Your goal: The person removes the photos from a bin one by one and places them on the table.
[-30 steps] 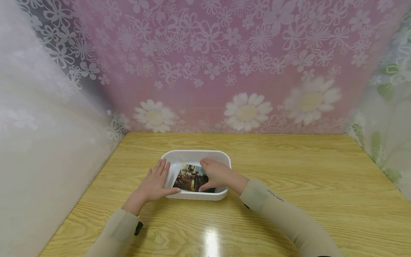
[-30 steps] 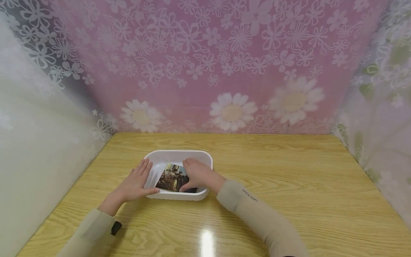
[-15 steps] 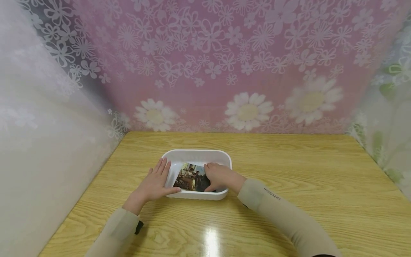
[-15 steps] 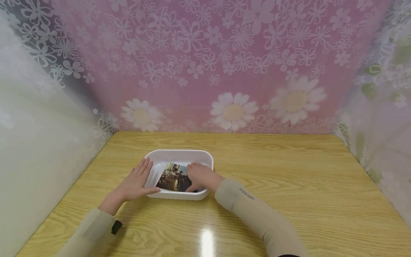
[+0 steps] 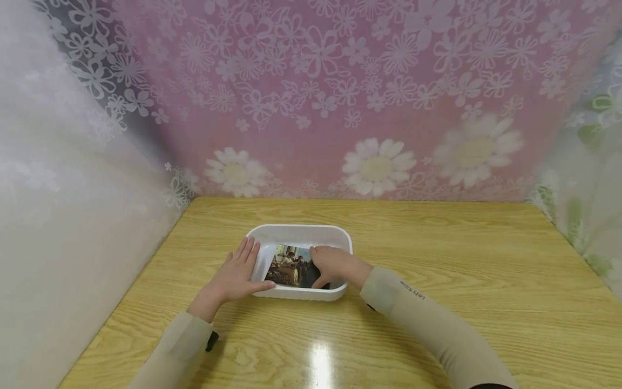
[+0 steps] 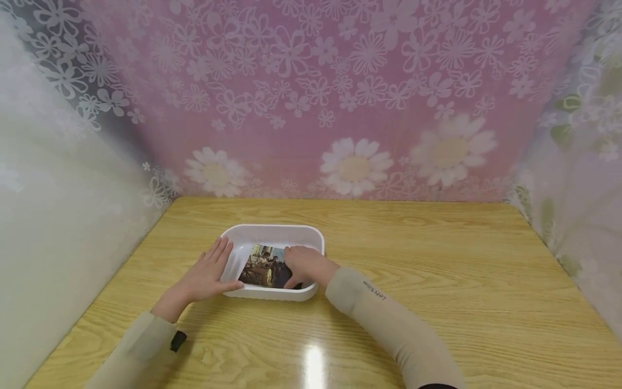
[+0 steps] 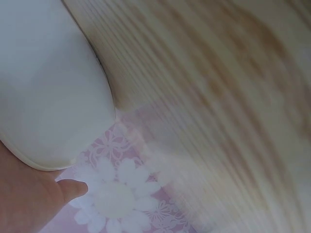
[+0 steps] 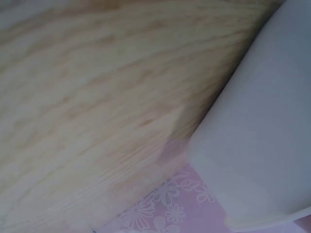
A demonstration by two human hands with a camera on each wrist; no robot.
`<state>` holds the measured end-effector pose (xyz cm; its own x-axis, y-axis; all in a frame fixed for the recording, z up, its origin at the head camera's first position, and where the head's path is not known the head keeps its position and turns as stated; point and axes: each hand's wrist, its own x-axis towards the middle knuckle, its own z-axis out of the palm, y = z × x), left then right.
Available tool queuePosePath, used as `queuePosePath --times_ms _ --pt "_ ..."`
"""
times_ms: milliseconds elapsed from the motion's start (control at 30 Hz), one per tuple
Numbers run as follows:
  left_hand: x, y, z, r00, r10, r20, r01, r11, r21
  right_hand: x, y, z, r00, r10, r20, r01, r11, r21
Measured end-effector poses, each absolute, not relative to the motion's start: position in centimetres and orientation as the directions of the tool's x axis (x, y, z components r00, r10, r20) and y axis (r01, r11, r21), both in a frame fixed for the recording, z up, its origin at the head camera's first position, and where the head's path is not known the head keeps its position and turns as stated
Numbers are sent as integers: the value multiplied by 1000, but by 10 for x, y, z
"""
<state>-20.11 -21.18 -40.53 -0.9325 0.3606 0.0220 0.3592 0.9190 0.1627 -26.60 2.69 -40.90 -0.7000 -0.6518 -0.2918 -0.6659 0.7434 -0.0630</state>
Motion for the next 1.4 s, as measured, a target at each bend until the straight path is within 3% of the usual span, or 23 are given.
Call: queuePosePath --times_ms 367,633,833,1033,1400 --pt "-202 -213 -405 -931 364 12 360 916 174 -265 28 -410 -669 -732 -127 -739 674 13" --pt "-201 -214 -407 -924 377 71 383 904 188 -262 29 -407 -635 -771 42 -769 637 59" --pt "-202 -214 -407 -928 369 39 370 912 176 -263 30 -403 -636 -758 144 -767 642 -10" --pt "-203 -215 -407 -930 367 22 365 915 175 -265 31 -403 -648 -713 269 -759 634 -147" --pt "-203 -215 -407 -930 367 19 364 915 174 -266 30 -406 -679 -634 371 -734 560 -385"
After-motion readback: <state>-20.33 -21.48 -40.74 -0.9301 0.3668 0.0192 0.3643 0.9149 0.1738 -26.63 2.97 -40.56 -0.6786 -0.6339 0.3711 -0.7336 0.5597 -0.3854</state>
